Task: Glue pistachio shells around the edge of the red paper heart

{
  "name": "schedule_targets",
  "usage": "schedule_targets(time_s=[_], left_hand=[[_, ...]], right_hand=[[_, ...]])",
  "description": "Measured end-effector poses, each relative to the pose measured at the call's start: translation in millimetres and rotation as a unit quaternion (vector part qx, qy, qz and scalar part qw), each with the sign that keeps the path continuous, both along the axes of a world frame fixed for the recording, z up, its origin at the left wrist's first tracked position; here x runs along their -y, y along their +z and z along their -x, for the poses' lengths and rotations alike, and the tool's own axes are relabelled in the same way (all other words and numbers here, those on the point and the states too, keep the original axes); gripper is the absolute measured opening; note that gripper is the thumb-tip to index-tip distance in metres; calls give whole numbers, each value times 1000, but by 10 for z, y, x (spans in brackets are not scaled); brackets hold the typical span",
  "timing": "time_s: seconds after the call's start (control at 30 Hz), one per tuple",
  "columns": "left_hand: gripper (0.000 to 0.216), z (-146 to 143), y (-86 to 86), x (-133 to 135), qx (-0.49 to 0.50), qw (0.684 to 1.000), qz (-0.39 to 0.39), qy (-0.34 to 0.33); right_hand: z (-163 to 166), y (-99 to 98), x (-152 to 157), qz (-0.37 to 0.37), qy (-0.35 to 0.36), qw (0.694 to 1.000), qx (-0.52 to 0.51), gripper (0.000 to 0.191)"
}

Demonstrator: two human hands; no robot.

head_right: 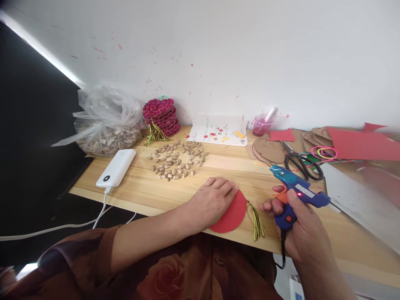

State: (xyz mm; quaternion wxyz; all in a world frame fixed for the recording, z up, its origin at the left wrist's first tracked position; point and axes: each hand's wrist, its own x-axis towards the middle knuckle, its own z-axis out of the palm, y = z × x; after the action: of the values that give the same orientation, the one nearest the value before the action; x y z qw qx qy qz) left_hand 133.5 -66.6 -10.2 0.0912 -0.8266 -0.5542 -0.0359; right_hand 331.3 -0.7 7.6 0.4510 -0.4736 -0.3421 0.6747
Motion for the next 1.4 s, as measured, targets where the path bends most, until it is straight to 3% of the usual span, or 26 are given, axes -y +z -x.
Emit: schedule_targets(time_s=[0.17, 0.4, 1.4], left_hand=[[29, 4, 11, -1, 1, 1000, 4, -3], [27, 7, 20, -2, -5, 1000, -2, -4], [25, -6, 12, -15, 11, 1000, 5, -6]], right_hand=[[-38, -49, -20, 10, 10, 1000, -13, 23], [-11, -122, -44, 5, -19, 1000, 0, 45], [9, -105, -50, 22, -33, 999, 11, 50]])
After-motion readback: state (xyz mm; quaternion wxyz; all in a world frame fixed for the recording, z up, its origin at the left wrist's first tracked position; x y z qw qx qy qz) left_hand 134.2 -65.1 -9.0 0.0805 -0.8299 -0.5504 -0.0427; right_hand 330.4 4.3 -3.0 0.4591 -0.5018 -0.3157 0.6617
